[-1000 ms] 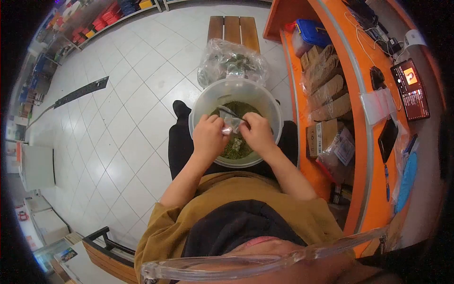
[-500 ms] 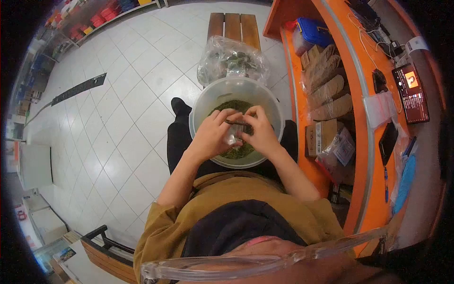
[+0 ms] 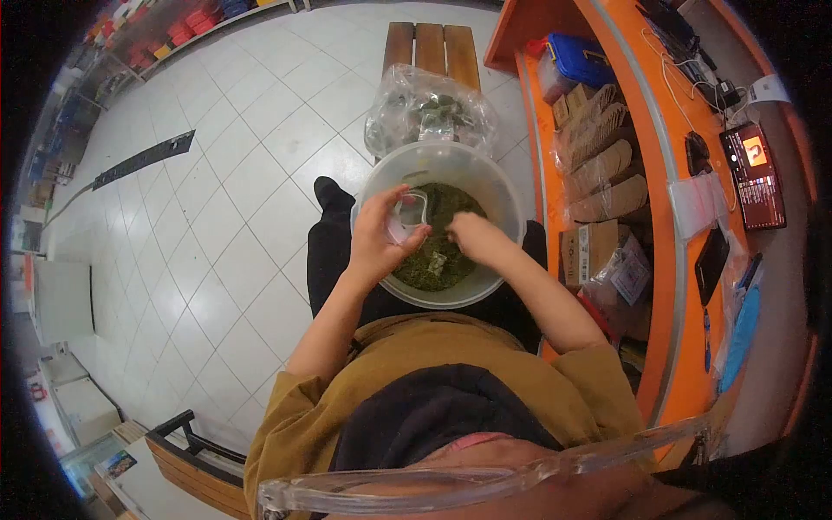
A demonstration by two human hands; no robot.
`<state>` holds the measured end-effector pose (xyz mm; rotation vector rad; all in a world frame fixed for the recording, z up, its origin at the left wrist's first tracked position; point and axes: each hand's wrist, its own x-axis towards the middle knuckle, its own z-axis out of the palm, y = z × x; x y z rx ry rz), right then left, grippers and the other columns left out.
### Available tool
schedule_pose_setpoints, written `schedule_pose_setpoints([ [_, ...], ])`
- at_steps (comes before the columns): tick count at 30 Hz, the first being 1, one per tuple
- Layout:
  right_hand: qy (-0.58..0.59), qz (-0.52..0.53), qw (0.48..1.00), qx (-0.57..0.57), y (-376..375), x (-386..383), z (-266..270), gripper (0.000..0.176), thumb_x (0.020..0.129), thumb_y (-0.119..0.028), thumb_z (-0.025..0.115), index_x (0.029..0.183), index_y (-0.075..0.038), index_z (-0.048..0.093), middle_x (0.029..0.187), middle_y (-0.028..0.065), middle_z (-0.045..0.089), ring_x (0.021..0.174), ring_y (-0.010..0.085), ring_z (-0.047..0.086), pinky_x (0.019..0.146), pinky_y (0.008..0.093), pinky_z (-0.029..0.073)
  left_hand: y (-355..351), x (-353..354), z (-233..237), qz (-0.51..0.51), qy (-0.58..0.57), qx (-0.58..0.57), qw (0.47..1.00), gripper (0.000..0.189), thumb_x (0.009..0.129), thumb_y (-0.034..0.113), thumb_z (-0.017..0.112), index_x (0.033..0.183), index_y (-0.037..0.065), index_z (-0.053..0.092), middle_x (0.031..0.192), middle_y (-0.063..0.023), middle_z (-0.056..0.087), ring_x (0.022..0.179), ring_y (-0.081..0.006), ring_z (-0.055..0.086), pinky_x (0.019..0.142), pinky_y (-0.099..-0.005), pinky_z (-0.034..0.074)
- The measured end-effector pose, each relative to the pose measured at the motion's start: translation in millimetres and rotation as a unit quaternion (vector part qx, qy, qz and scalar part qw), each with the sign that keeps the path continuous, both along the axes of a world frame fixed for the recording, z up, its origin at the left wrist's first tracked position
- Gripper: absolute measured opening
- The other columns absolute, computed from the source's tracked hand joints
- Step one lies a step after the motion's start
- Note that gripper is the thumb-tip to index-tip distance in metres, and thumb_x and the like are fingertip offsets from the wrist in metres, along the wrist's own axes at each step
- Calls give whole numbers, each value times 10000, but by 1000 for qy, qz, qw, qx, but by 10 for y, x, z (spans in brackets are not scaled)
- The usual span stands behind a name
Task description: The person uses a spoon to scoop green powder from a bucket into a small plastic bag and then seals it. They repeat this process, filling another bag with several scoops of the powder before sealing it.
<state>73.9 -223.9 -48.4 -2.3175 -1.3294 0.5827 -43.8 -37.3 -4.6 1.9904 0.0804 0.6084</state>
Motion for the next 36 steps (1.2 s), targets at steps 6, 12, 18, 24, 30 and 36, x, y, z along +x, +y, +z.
schedule_pose_setpoints([
  [6,116,130,969,-174,24,-13,261,199,868,-174,619,904,10,684,787,190,675,765,347,660,702,414,515,28,-14,-36,-10,17,-28,999,591,689,138,824,1205,43,552,1011,-113,626,949,-241,614,852,-336,479],
  [12,333,18,943,24,-57,61,283,226,935,-212,566,896,-9,657,797,99,678,706,201,655,679,337,513,8,-30,10,-5,6,-69,998,565,707,111,823,1196,30,553,1016,-96,642,966,-185,611,846,-306,482],
  [18,490,-144,845,159,-193,109,348,203,993,-213,488,1032,-34,577,892,52,631,771,139,625,710,277,525,46,-34,-7,-13,24,-65,998,604,733,67,792,1260,10,502,1070,-105,620,1002,-168,582,881,-298,465],
  [24,471,-306,774,291,-287,114,424,225,1016,-238,444,1002,-36,543,862,56,593,691,147,577,628,289,493,13,-35,50,-32,46,-82,995,599,724,92,805,1248,19,523,1065,-100,632,1009,-178,591,890,-308,460],
  [30,417,-319,728,441,-258,30,695,238,1026,-224,418,996,-18,535,878,72,601,702,151,578,635,295,493,18,-17,95,-36,-3,76,996,594,650,132,848,1181,72,588,1041,-93,642,980,-249,596,846,-346,475],
  [36,88,-186,813,545,-45,-321,1058,104,972,-109,509,1011,-18,542,911,102,618,772,217,604,722,341,508,-29,-38,172,-59,21,67,996,549,650,156,847,1140,76,612,1024,-86,642,967,-257,602,831,-347,480],
])
